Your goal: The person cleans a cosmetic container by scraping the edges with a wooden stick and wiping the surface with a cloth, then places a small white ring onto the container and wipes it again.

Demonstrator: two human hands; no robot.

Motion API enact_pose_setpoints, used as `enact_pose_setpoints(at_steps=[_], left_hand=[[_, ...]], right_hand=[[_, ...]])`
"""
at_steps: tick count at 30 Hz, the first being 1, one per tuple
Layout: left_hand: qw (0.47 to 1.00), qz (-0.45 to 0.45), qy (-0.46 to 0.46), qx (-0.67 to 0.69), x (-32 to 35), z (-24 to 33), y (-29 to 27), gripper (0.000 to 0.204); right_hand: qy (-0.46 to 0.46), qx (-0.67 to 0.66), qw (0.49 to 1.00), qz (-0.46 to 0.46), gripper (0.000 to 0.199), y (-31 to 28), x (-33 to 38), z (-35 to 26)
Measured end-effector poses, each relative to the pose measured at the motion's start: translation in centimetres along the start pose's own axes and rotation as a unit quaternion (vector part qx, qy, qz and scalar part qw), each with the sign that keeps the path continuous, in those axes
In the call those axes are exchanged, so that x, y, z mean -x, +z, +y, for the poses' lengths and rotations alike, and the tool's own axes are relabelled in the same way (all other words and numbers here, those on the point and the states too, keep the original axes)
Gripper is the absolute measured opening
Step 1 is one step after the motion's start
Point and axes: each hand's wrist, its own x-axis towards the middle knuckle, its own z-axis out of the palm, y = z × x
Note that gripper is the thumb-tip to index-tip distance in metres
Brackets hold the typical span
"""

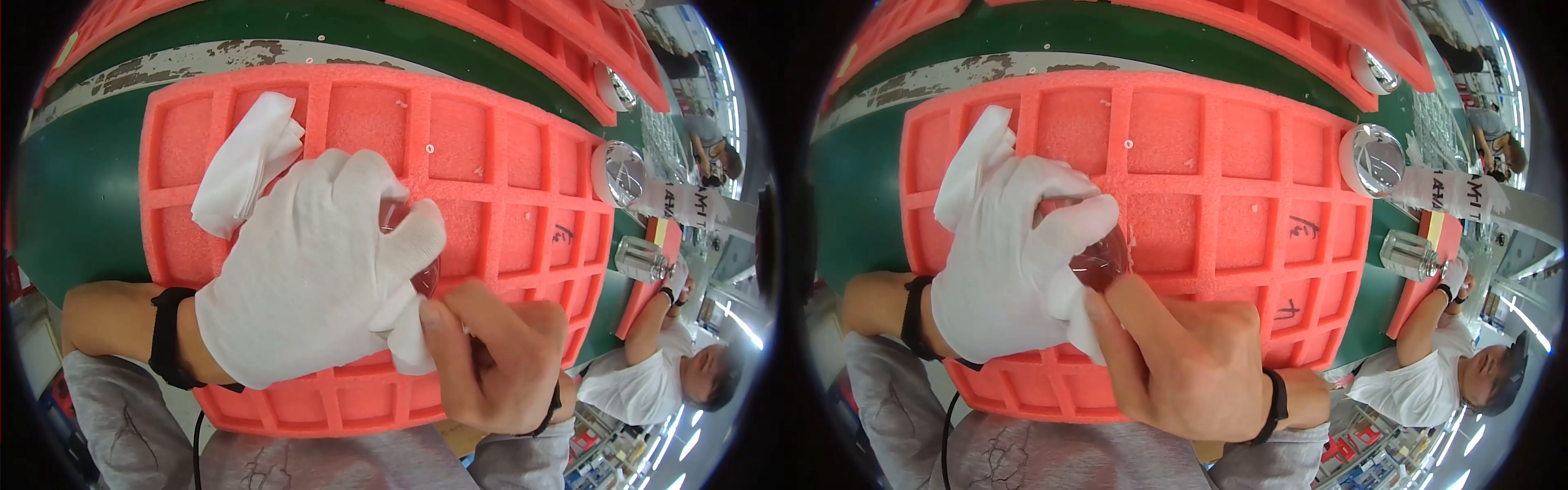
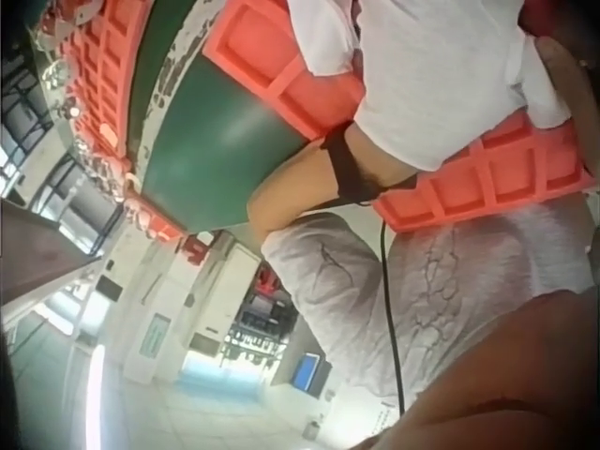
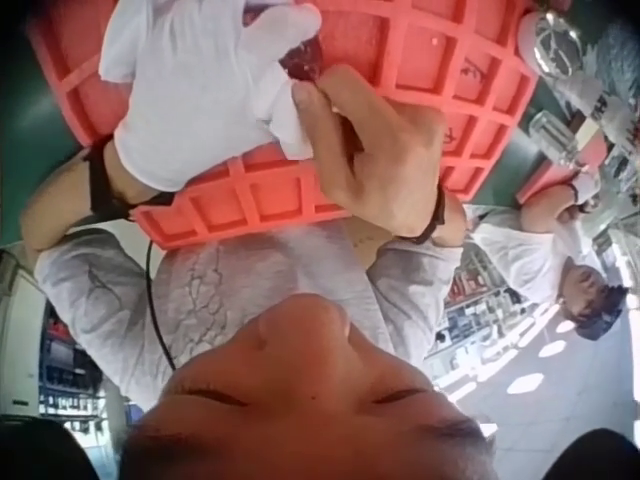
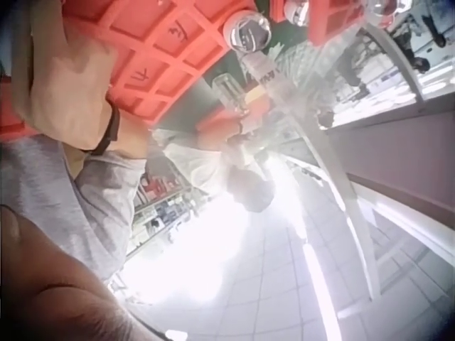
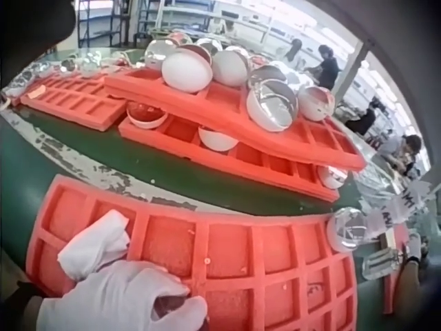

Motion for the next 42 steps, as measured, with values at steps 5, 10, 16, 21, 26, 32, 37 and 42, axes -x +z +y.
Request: enact_pose_setpoints(at_steps=[5, 10, 16, 21, 26, 32, 37, 42], left_hand=[[1.000, 0.020, 0.007, 0.008, 0.1, -0.3, 0.1, 0.056], [1.000, 0.014, -0.012, 0.010, 0.4, -0.1, 0.2, 0.054], [0.999, 0.017, -0.003, 0.039, 0.5, -0.3, -0.1, 0.052], [0.998, 0.036, -0.003, 0.054, 0.2, -0.3, 0.2, 0.052], [0.997, 0.025, -0.001, 0.067, 0.3, -0.8, 0.0, 0.055], [0.997, 0.048, -0.013, 0.062, -0.1, -0.4, -0.1, 0.053], [0.991, 0.001, -0.004, 0.134, -0.5, -0.6, -0.9, 0.048], [0.949, -0.071, -0.028, 0.304, -0.4, -1.2, -0.6, 0.041]], right_hand=[[-0.007, 0.023, 1.000, -0.012, 0.013, -0.1, -0.4, -0.5], [-0.001, 0.000, 1.000, -0.007, 0.012, 0.3, -0.2, 0.2], [0.028, -0.020, 0.999, -0.023, 0.013, 0.4, 0.8, -0.3], [0.022, 0.006, 1.000, 0.017, 0.013, 0.0, -0.5, 0.3], [0.014, -0.039, 0.999, -0.026, 0.013, 0.3, 0.3, 1.0], [0.005, 0.001, 0.999, 0.032, 0.017, 0.6, 0.0, 1.4], [0.029, -0.077, 0.990, 0.113, 0.021, 0.0, -1.5, 4.4], [-0.021, -0.177, 0.975, 0.134, 0.021, 0.1, -2.1, 5.4]])
